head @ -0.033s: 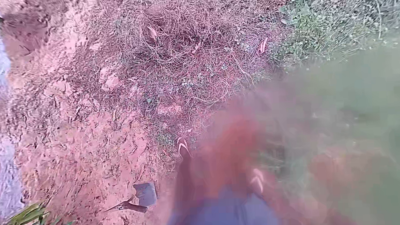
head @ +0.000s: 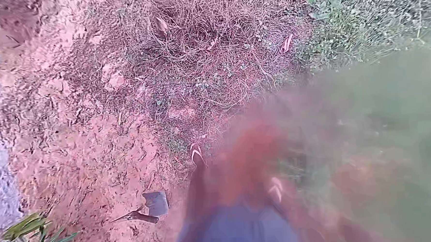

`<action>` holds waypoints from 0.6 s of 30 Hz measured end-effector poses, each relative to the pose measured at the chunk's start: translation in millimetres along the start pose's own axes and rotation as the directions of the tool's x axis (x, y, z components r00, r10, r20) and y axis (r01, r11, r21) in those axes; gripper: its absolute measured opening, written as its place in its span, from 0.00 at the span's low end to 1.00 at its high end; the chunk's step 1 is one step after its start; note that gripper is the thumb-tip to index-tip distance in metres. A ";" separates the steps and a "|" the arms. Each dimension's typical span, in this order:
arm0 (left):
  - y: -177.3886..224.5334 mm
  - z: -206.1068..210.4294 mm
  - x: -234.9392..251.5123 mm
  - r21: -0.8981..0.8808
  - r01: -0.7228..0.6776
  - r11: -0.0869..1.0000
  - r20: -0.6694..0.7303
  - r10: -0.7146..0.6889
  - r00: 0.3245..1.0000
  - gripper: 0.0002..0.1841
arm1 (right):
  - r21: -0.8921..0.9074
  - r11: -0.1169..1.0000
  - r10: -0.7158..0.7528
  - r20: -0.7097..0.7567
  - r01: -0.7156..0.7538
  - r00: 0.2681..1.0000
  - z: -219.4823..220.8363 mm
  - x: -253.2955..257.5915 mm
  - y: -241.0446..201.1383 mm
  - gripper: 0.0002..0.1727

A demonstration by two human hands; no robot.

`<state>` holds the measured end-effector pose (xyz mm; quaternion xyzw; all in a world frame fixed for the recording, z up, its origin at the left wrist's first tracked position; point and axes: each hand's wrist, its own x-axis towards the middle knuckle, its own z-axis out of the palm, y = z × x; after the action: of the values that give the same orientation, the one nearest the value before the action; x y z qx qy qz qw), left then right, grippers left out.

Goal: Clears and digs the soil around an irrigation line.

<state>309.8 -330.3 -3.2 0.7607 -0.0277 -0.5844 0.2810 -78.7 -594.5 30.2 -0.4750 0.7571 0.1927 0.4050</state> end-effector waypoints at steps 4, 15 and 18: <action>-5.3 -54.4 65.9 -0.095 0.067 0.993 -0.014 -0.068 0.998 0.22 | -0.270 0.932 -0.149 0.329 0.244 0.932 119.9 24.3 -15.6 0.22; -35.3 -47.2 200.5 -0.160 0.142 0.977 0.263 -0.096 0.960 0.23 | -0.637 0.395 -0.424 0.513 0.662 0.746 345.0 169.6 -392.0 0.30; -20.0 -64.8 203.2 -0.192 0.153 0.969 0.322 -0.085 0.943 0.24 | -0.637 0.291 -0.608 0.453 0.714 0.652 381.3 201.3 -518.3 0.32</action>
<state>426.8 -363.2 -179.6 0.6245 0.0380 -0.7126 0.3175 494.6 -695.8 -309.8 -0.8548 0.3031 0.3415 0.2467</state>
